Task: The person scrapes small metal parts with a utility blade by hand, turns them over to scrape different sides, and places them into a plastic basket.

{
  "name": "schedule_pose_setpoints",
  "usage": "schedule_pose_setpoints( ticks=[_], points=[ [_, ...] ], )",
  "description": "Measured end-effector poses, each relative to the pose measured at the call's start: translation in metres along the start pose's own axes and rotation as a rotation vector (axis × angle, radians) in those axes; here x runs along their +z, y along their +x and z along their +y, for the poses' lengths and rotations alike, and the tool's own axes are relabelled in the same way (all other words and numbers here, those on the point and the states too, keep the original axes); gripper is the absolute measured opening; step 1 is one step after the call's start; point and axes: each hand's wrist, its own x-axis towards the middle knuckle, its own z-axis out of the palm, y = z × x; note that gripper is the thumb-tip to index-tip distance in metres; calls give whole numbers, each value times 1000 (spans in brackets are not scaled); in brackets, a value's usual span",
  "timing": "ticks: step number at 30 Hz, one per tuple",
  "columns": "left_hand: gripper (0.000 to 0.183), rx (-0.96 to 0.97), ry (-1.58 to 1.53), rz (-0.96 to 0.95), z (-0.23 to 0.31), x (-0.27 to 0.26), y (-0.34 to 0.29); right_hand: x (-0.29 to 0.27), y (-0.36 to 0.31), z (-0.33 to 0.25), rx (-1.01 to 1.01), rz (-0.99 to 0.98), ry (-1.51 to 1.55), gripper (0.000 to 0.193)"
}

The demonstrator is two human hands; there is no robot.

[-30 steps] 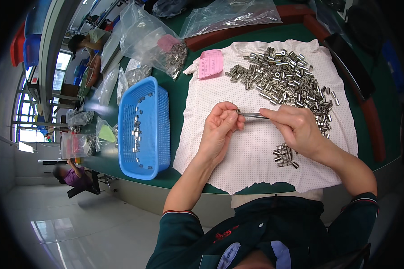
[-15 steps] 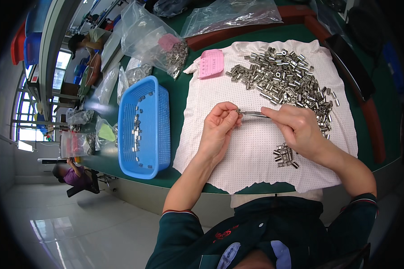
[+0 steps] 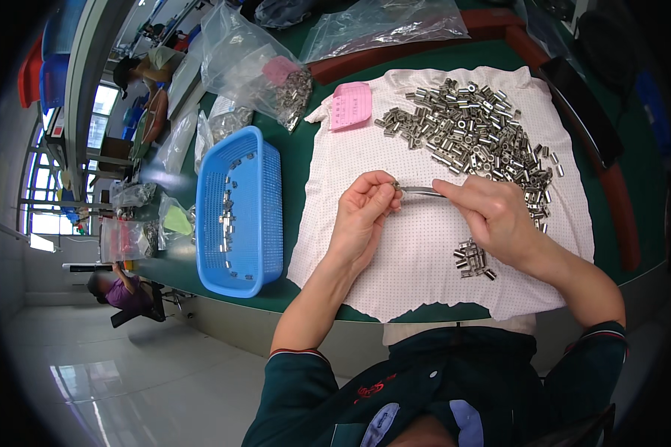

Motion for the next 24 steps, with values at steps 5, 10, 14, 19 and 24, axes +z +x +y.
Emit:
schedule_pose_setpoints(
  ticks=[5,10,14,19,24],
  points=[
    [13,53,61,21,-1,1,0,1,0,0,37,5,83,31],
    [11,114,122,18,-2,0,-1,2,0,2,21,11,58,30],
    [15,53,74,32,-1,-1,-1,2,1,4,-87,52,-112,33],
    [15,-36,-23,-20,0,-5,-1,0,5,7,-259,122,-342,35],
    [17,-126,-121,-77,1,-5,1,-2,4,8,-334,155,-406,37]
  ],
)
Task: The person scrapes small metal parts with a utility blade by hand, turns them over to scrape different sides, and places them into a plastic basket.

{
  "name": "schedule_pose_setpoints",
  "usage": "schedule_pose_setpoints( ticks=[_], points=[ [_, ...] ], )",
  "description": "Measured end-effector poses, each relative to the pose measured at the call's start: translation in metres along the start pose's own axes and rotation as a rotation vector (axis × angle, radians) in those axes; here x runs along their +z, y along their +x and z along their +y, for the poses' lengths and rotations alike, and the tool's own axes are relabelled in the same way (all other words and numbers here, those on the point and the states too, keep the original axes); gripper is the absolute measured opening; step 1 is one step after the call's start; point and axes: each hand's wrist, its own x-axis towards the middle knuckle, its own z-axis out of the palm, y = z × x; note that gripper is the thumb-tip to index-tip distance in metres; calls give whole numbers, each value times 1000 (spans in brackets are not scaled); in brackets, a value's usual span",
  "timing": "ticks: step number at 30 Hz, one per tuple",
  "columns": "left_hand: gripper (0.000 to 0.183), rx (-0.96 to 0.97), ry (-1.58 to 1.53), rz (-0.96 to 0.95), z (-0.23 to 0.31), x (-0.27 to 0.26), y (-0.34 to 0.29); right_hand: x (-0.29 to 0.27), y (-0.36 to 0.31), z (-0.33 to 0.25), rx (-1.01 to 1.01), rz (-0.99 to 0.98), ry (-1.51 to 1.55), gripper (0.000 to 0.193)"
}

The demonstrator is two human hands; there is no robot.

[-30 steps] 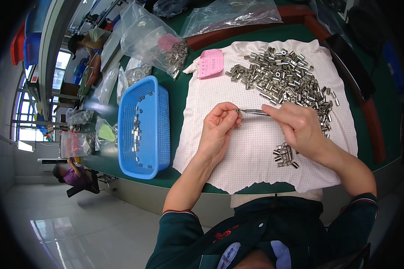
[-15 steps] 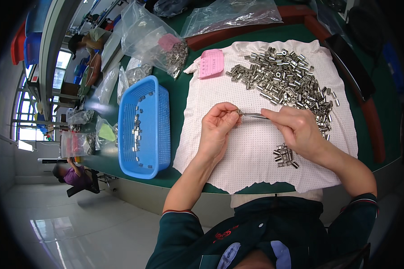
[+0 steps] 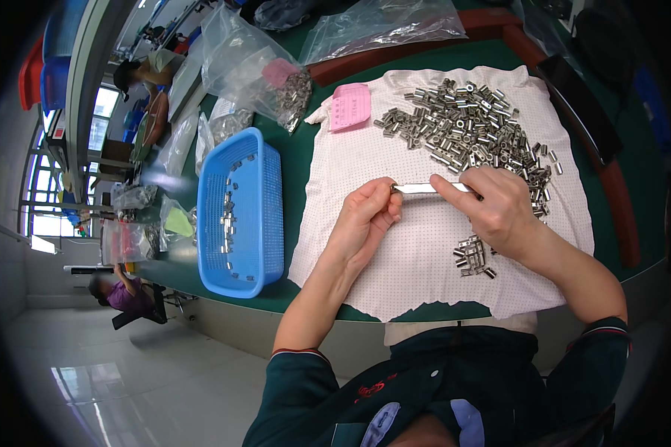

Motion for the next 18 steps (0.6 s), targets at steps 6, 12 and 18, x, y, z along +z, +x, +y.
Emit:
schedule_pose_setpoints(
  ticks=[6,12,18],
  points=[
    [15,15,-11,10,-2,-3,2,0,-1,-4,186,-38,209,40],
    [13,57,10,38,-2,-1,1,0,-2,-6,267,-105,354,33],
    [14,107,118,74,-2,2,1,2,-2,-4,287,-137,393,33]
  ],
)
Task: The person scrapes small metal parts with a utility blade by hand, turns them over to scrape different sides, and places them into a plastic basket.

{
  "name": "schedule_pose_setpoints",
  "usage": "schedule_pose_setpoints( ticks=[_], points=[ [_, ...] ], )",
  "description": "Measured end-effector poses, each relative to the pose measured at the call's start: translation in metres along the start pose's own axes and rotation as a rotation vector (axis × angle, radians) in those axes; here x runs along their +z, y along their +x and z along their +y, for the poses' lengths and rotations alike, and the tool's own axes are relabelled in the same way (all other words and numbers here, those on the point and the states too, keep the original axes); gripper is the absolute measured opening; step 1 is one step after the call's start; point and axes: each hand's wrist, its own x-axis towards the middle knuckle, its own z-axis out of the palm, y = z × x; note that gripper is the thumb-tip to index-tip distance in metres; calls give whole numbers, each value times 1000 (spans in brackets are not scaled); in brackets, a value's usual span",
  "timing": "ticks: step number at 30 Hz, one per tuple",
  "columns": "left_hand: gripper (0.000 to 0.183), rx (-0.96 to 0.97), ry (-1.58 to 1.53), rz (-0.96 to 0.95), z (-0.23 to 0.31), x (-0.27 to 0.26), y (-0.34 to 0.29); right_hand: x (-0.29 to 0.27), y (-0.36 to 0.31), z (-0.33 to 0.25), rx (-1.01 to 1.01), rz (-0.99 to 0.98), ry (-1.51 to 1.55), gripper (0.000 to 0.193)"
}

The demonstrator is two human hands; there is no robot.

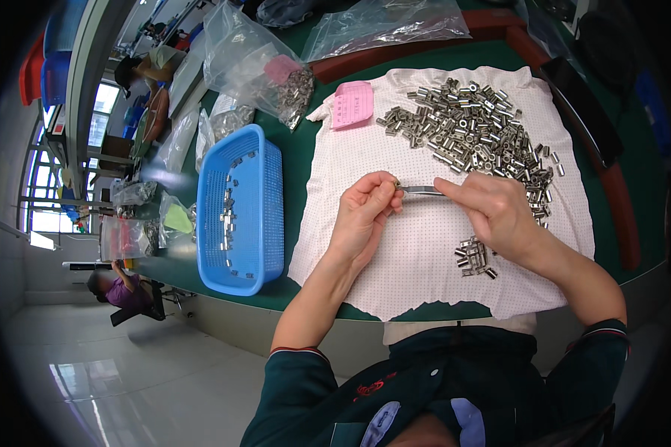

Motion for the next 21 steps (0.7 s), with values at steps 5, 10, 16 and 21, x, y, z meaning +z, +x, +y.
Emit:
schedule_pose_setpoints(
  ticks=[5,10,16,21],
  points=[
    [15,-36,-24,-20,0,0,0,-3,2,1,-180,51,-310,34],
    [18,-58,11,3,1,2,-2,-5,3,2,-264,73,-420,35],
    [27,-112,61,-88,1,13,-10,-6,4,14,-182,97,-490,38],
    [22,-95,0,-24,4,6,-6,-16,10,4,-160,210,-339,39]
  ],
)
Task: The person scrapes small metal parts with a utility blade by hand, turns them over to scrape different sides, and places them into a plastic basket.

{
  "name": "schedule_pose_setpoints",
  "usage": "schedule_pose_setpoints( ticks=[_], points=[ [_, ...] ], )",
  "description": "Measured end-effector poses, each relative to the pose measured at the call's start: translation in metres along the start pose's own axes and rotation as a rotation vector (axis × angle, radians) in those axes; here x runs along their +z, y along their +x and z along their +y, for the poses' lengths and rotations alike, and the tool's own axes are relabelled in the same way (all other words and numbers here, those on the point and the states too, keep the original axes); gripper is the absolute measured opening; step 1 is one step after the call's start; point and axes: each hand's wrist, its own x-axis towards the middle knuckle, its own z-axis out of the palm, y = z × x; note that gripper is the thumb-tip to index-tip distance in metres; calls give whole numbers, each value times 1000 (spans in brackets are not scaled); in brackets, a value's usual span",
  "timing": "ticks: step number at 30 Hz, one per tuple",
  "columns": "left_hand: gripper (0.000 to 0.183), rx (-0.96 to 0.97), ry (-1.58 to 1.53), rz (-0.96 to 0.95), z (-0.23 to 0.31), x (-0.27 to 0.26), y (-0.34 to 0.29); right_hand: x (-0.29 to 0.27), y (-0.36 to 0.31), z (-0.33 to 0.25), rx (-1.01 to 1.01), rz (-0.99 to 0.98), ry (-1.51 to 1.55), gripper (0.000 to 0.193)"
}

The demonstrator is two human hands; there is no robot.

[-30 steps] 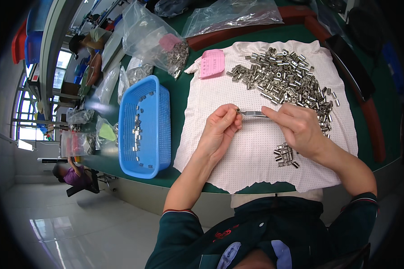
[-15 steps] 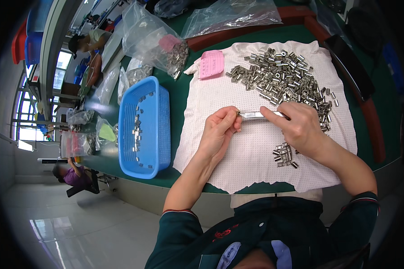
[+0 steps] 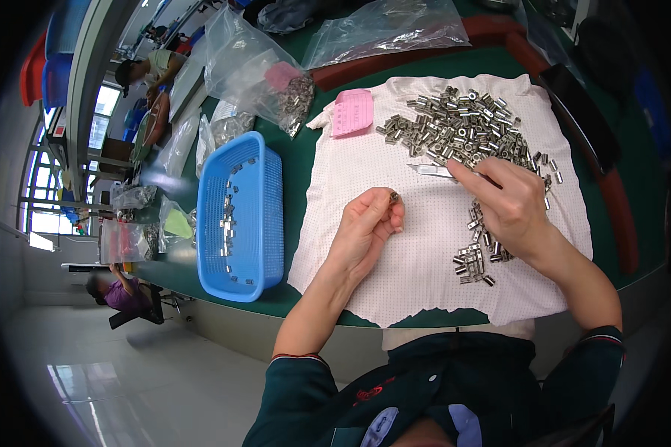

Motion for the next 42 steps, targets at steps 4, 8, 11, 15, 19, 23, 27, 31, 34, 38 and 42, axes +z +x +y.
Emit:
schedule_pose_setpoints(
  ticks=[4,8,11,15,19,23,27,31,34,38,42],
  points=[
    [15,-5,-27,32,1,-2,1,4,-3,-3,52,-58,65,39],
    [12,18,-100,9,1,-3,3,3,-5,-8,60,-93,186,37],
    [11,35,-148,-23,0,-4,2,5,-6,-10,80,-116,243,36],
    [16,32,-138,3,1,-3,2,5,-7,-10,112,-164,287,34],
    [20,42,-109,-9,0,-6,3,4,-7,-11,146,-184,322,31],
    [20,101,-42,-13,0,-4,2,5,-9,-11,203,-205,409,28],
    [19,124,15,19,-2,-4,3,7,-9,-12,255,-222,499,28],
    [16,84,-44,11,-3,-6,3,6,-9,-11,234,-227,474,28],
    [16,53,-69,11,-3,-7,2,6,-11,-12,200,-249,384,30],
    [16,20,-88,2,-3,-7,2,8,-12,-12,79,-185,218,36],
    [17,-13,-89,19,-2,-5,2,6,-10,-11,-43,-142,58,39]
  ],
)
